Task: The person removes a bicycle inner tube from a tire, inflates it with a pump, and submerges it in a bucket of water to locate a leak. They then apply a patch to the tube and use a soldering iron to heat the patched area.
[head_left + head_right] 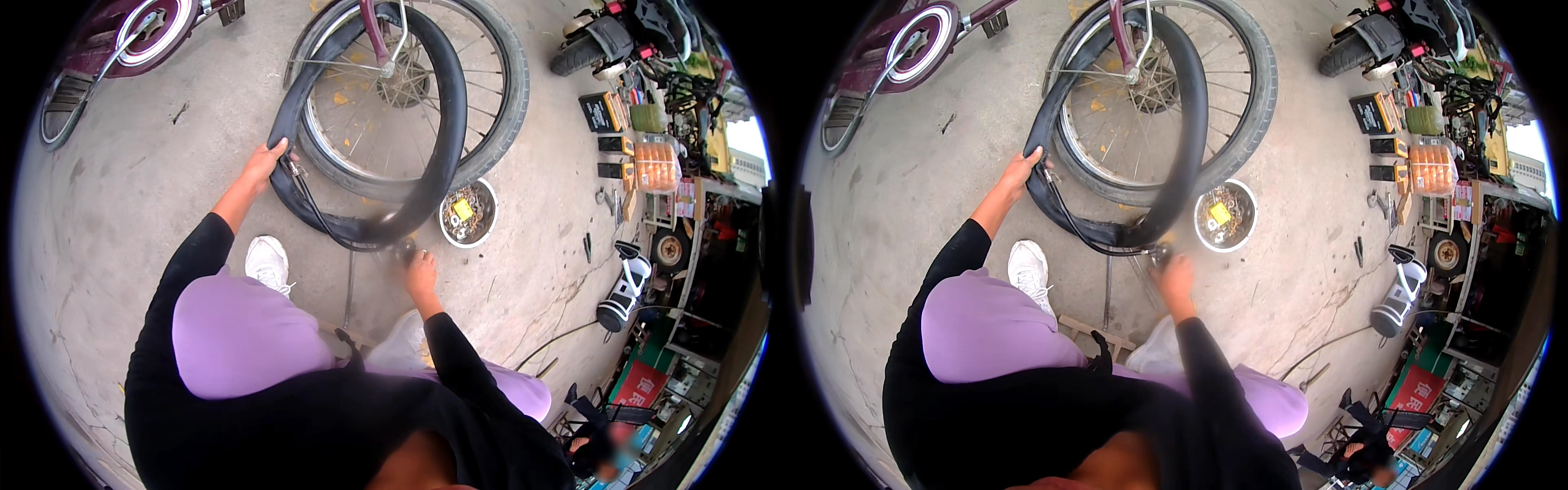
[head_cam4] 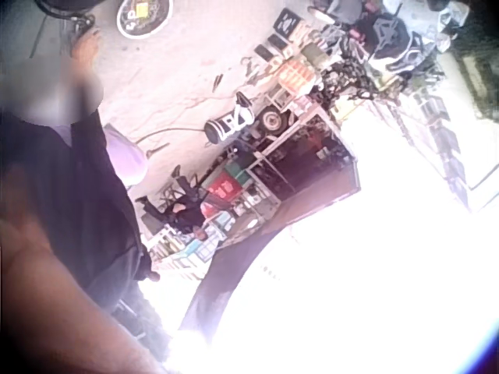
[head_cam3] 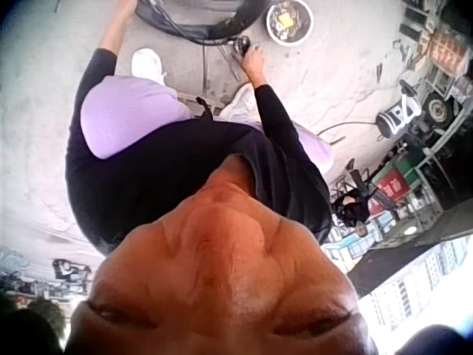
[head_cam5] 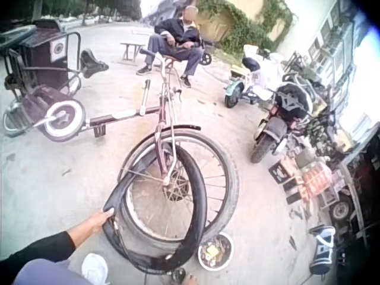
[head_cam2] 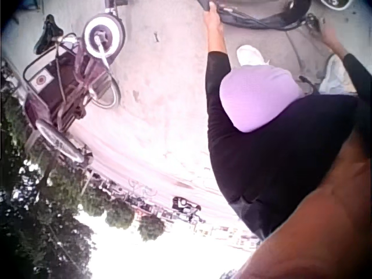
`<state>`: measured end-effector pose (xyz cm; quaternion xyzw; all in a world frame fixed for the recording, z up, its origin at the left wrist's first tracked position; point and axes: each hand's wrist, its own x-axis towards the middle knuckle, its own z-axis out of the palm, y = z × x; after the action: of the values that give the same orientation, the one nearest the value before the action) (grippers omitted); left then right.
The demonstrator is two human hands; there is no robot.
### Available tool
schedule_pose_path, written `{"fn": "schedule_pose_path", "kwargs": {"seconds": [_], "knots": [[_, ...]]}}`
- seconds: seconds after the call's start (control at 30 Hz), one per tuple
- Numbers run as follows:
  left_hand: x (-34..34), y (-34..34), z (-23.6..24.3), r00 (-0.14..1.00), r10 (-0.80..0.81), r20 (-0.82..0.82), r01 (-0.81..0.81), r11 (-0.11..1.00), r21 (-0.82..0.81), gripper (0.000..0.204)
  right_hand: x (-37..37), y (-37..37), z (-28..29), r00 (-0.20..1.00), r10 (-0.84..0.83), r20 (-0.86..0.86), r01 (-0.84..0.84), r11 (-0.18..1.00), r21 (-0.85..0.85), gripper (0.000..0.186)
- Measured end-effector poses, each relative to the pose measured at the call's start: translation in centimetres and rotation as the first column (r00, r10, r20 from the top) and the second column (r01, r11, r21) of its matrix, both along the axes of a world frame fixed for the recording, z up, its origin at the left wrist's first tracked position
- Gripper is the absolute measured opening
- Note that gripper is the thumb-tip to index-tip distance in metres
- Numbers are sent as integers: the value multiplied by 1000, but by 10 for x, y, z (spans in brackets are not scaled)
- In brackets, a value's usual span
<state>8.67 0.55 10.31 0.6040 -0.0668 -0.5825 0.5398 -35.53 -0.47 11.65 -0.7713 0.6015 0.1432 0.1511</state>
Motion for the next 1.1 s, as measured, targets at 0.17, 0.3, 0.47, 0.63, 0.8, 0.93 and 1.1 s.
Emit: {"fn": "schedule_pose_path", "kwargs": {"seconds": [0.17,0.3,0.47,0.63,0.8,0.93,1.1], "knots": [[-13,-9,10,992,28,-123,-19,997,70,29,0,-3,-7,1000,6,0,-6,1000,10,73],[-23,-16,20,984,-57,-168,76,991,108,31,-17,-18,-12,988,-78,130,60,988,139,72],[-38,-14,22,952,-106,-286,133,988,76,32,-55,-48,17,914,-252,319,101,900,423,64],[-48,-15,13,933,-88,-349,113,992,53,33,-74,-61,46,919,-155,361,-10,909,416,59],[-49,-11,8,931,-82,-355,99,995,29,35,-87,-60,67,939,-235,250,82,862,500,64],[-48,-2,6,922,-30,-386,26,1000,-16,35,-93,-49,72,895,-238,378,43,888,458,66],[-50,1,0,938,30,-346,-28,1000,12,38,-86,-41,73,925,-204,322,38,890,455,66]]}}
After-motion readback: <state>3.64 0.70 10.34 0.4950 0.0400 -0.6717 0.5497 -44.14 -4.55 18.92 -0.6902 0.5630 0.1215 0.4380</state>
